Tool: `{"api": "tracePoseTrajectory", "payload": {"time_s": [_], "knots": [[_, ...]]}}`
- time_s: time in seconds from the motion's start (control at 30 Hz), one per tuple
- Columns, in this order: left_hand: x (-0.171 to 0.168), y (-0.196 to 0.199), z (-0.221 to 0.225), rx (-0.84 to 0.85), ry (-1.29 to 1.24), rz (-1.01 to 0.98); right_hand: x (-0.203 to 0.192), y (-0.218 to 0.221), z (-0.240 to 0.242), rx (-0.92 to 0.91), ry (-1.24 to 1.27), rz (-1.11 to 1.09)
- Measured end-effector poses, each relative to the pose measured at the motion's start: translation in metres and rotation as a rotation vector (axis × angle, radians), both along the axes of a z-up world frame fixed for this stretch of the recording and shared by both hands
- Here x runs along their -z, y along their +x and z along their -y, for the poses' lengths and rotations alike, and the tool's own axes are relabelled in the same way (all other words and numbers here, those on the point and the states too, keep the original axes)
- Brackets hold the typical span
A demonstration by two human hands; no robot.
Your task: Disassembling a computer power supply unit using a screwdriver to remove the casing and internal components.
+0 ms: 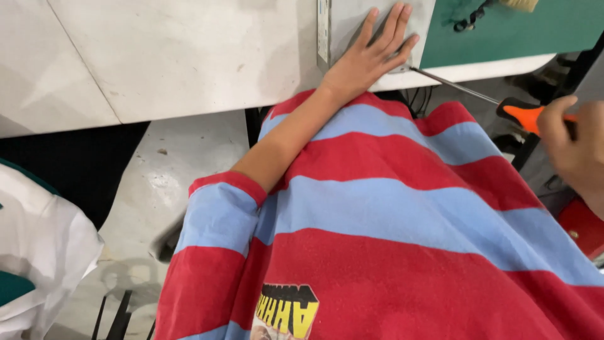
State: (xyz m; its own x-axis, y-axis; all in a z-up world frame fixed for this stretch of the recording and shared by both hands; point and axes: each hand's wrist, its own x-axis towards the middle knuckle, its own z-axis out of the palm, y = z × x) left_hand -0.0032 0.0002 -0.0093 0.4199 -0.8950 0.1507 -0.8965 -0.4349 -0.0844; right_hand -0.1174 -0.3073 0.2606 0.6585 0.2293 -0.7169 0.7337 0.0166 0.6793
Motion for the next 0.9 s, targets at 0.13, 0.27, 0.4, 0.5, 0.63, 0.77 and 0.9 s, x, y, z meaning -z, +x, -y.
{"api": "tracePoseTrajectory", "payload": {"time_s": [0.13,0.27,0.4,0.5,0.63,0.77,0.9], "knots": [[-0.001,0.001,-0.001,0.0,0.034,0.005,0.036,0.001,0.039,0.684,0.777,-0.077],[-0.007,0.005,-0.004,0.012,0.043,0.033,0.037,0.042,0.047,2.102,0.976,-0.021],[0.0,0.003,-0.002,0.009,0.017,0.011,0.047,0.018,0.059,1.449,0.82,-0.037],[-0.002,0.004,-0.002,-0.001,0.031,0.017,0.031,0.016,0.025,0.911,0.7,-0.035],[-0.005,0.003,0.001,0.008,-0.008,-0.067,-0.013,0.047,-0.038,-0.052,0.616,-0.055],[-0.014,0.009,-0.001,-0.008,-0.017,-0.009,-0.003,0.053,-0.03,1.045,0.61,-0.016],[-0.015,0.011,0.001,0.008,-0.066,0.06,-0.037,0.136,-0.075,1.775,0.504,0.049]]}}
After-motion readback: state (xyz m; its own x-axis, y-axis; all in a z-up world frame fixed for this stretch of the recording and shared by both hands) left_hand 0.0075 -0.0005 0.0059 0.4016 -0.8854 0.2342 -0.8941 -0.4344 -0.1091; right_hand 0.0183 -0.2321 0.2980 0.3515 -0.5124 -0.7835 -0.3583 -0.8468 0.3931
